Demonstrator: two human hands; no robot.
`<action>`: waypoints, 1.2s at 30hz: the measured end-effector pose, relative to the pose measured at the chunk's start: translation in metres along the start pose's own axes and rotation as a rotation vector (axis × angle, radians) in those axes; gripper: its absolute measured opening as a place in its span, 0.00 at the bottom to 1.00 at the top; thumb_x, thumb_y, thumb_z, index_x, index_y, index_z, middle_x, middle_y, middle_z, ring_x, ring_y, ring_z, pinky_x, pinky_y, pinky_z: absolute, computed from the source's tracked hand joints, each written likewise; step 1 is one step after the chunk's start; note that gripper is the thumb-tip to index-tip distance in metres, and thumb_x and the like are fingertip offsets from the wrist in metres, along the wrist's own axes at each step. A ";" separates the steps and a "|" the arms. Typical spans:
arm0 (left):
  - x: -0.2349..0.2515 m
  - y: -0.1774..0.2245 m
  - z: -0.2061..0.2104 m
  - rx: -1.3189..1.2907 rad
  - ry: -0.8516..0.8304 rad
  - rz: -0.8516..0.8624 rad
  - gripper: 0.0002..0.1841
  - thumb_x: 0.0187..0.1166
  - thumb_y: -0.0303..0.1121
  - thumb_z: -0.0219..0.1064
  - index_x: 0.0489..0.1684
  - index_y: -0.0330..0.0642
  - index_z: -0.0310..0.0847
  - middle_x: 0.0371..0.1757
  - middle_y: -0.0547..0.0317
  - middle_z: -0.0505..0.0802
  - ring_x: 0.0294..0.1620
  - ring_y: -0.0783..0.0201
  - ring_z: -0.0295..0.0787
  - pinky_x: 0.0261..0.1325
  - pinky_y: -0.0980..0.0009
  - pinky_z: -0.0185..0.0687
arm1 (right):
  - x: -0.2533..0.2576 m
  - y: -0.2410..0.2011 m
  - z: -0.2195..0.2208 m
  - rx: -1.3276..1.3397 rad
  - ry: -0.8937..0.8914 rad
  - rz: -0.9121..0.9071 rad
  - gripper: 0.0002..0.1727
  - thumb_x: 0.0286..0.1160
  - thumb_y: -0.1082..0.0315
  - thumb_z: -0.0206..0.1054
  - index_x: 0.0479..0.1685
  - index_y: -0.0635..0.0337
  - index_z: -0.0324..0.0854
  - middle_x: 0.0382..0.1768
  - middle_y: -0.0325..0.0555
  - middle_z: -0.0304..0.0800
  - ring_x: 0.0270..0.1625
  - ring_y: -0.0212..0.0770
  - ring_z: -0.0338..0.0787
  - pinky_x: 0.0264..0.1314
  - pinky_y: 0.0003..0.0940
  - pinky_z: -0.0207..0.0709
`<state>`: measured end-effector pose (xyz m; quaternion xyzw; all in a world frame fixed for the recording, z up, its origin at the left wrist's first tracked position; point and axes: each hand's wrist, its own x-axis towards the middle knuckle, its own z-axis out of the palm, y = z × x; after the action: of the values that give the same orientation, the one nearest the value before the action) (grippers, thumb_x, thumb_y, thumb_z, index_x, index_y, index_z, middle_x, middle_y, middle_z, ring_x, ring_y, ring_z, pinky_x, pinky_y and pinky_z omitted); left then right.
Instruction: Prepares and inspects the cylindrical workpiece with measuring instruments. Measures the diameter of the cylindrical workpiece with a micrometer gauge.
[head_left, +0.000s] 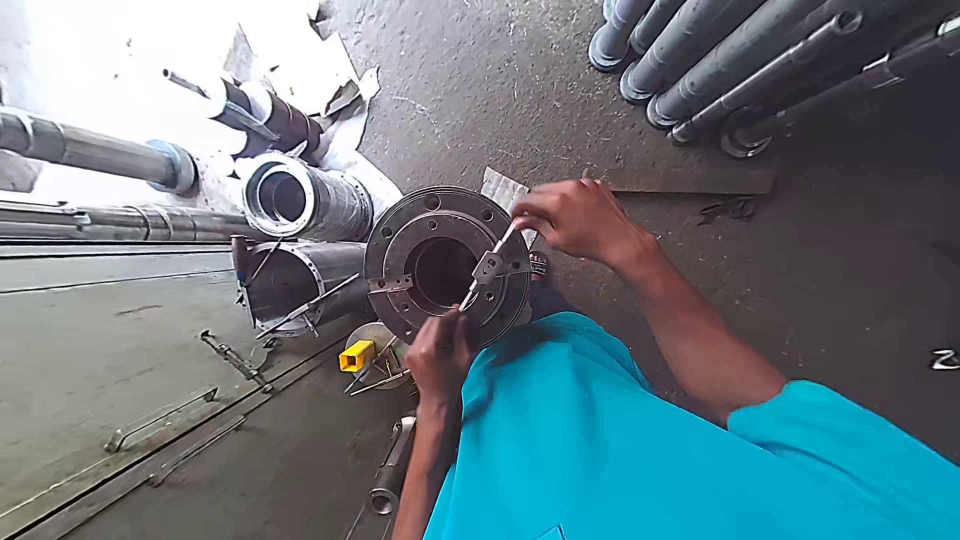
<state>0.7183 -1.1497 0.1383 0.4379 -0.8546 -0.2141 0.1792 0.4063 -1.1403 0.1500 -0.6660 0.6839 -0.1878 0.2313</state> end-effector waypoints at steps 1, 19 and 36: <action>-0.010 0.010 0.002 -0.024 -0.024 -0.024 0.11 0.78 0.34 0.70 0.44 0.37 0.95 0.36 0.54 0.98 0.34 0.64 0.96 0.40 0.66 0.92 | 0.016 -0.001 0.004 0.025 0.022 -0.043 0.16 0.89 0.52 0.59 0.55 0.46 0.89 0.41 0.48 0.93 0.43 0.55 0.94 0.41 0.62 0.83; 0.140 0.017 0.013 -0.972 -0.286 -0.451 0.12 0.88 0.24 0.59 0.58 0.33 0.88 0.46 0.52 0.98 0.16 0.73 0.82 0.15 0.79 0.74 | -0.063 -0.070 0.049 0.957 -0.681 0.360 0.18 0.94 0.66 0.52 0.42 0.69 0.84 0.25 0.44 0.92 0.23 0.31 0.90 0.32 0.27 0.86; 0.022 0.013 -0.004 -0.952 0.093 -0.732 0.09 0.84 0.20 0.63 0.53 0.24 0.85 0.35 0.48 0.95 0.18 0.66 0.88 0.20 0.73 0.87 | -0.005 -0.009 -0.024 0.377 -0.354 0.346 0.22 0.92 0.55 0.56 0.30 0.53 0.88 0.19 0.36 0.88 0.25 0.35 0.86 0.39 0.44 0.80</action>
<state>0.6996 -1.1622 0.1511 0.5841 -0.4497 -0.6018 0.3074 0.3996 -1.1373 0.1751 -0.5074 0.6894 -0.1500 0.4948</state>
